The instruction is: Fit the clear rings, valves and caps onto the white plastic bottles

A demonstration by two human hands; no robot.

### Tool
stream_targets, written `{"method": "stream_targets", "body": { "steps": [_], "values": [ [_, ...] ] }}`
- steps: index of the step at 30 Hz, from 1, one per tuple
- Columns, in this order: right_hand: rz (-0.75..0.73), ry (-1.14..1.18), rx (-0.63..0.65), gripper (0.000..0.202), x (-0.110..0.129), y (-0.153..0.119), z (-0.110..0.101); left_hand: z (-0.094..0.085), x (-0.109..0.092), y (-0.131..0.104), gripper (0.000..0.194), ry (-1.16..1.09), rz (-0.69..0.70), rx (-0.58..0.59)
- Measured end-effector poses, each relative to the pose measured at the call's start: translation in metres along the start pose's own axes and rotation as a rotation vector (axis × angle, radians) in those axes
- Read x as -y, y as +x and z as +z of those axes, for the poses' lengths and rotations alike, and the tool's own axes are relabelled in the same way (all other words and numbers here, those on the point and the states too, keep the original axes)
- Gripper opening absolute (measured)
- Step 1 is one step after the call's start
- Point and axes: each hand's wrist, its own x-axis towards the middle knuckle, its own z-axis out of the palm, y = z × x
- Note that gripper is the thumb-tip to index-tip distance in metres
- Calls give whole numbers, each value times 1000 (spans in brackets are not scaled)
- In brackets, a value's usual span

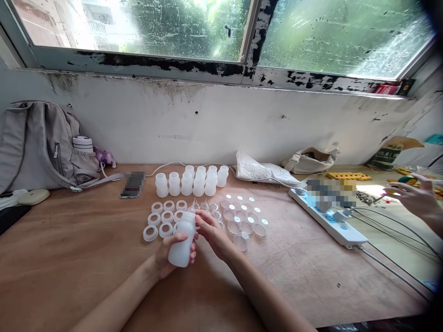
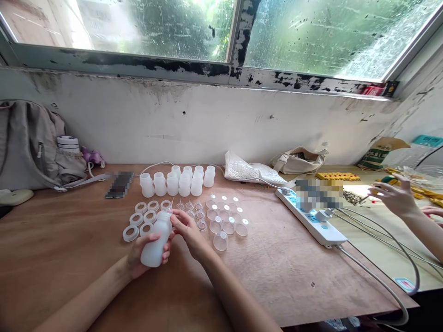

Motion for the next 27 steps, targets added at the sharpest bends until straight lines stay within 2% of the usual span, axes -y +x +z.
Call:
{"method": "stream_targets", "body": {
  "steps": [4, 10, 15, 23, 27],
  "values": [
    [-11, -102, -80, 28, 1, 0, -1, 4, 1, 1, 23, 199, 28, -86],
    [-21, 92, -76, 38, 4, -1, -1, 7, 0, 0, 26, 198, 33, -95],
    [-11, 9, -175, 38, 4, -1, -1, 11, 0, 0, 25, 244, 24, -91],
    [25, 7, -150, 43, 8, -5, 3, 14, 1, -1, 26, 254, 20, -89],
    [46, 64, -88, 38, 9, -5, 2, 14, 2, 0, 27, 260, 6, -89]
  ]
}}
